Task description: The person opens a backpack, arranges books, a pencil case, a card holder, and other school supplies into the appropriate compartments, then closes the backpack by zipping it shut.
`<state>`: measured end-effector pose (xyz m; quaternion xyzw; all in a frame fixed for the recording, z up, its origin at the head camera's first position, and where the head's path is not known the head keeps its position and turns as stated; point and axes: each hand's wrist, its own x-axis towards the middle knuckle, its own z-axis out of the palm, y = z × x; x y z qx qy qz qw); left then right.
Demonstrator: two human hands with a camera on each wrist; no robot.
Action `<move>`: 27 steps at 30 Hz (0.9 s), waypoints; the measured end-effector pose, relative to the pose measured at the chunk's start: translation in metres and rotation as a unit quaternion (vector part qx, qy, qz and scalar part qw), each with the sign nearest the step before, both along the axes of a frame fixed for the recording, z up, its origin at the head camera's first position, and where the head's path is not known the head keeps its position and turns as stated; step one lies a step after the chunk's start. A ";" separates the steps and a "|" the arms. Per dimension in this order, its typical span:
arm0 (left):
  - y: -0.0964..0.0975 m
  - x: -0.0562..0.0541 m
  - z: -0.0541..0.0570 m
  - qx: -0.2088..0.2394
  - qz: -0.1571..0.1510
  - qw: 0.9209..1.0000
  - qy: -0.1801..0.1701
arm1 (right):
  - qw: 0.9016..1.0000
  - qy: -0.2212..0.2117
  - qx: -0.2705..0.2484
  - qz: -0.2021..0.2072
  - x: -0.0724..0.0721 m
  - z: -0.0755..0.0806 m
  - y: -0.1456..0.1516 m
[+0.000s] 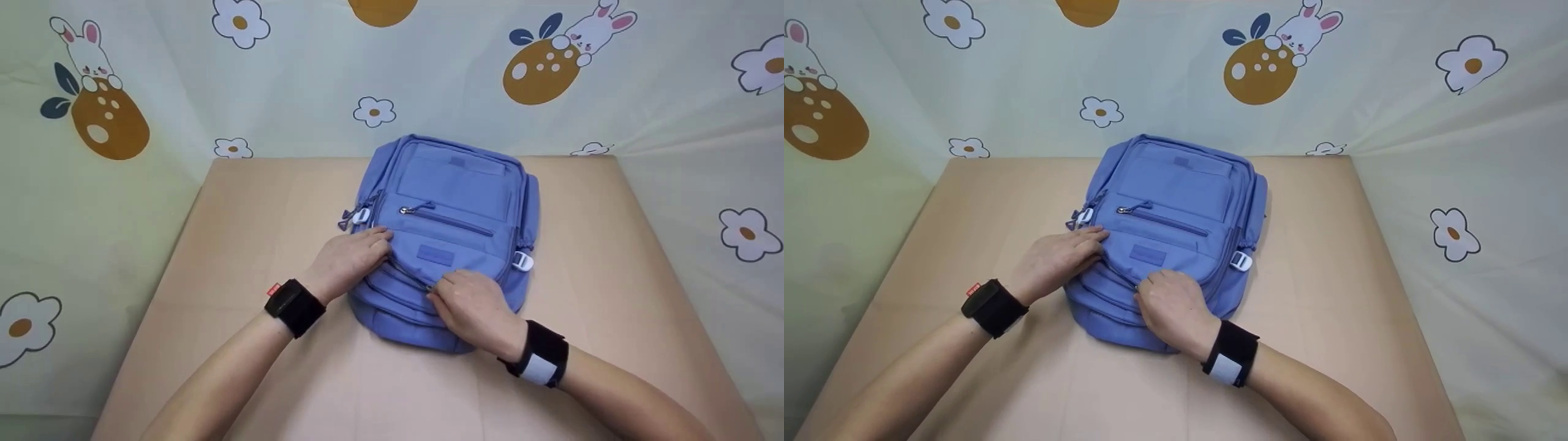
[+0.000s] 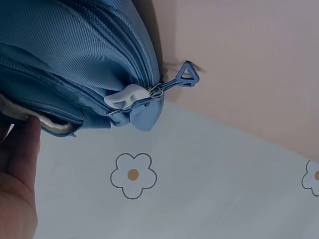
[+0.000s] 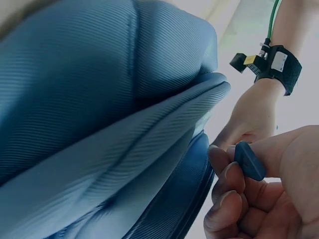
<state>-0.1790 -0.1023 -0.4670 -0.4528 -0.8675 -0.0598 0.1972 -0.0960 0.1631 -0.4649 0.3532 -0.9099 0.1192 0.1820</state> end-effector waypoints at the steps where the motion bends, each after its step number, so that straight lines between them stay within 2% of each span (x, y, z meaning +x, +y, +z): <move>1: 0.000 0.000 0.000 -0.001 0.000 1.000 0.004 | 1.000 -0.003 0.001 0.000 -0.001 0.001 -0.002; 5: 0.001 -0.001 -0.001 0.011 -0.003 1.000 0.009 | 1.000 -0.017 0.006 -0.001 -0.007 0.003 -0.013; 11: 0.000 -0.001 -0.002 0.031 -0.008 0.999 -0.008 | 0.999 -0.048 0.017 -0.006 -0.018 0.010 -0.030; 16: 0.000 -0.001 -0.003 0.035 -0.009 0.999 -0.022 | 0.998 -0.052 0.020 -0.002 -0.021 0.012 -0.031; 21: 0.000 -0.001 -0.004 0.036 -0.011 0.999 -0.032 | 0.999 -0.049 -0.004 0.014 -0.019 0.016 -0.013; 27: -0.003 0.001 -0.004 0.028 -0.007 0.999 -0.046 | 0.997 0.009 -0.058 0.047 -0.015 0.017 0.030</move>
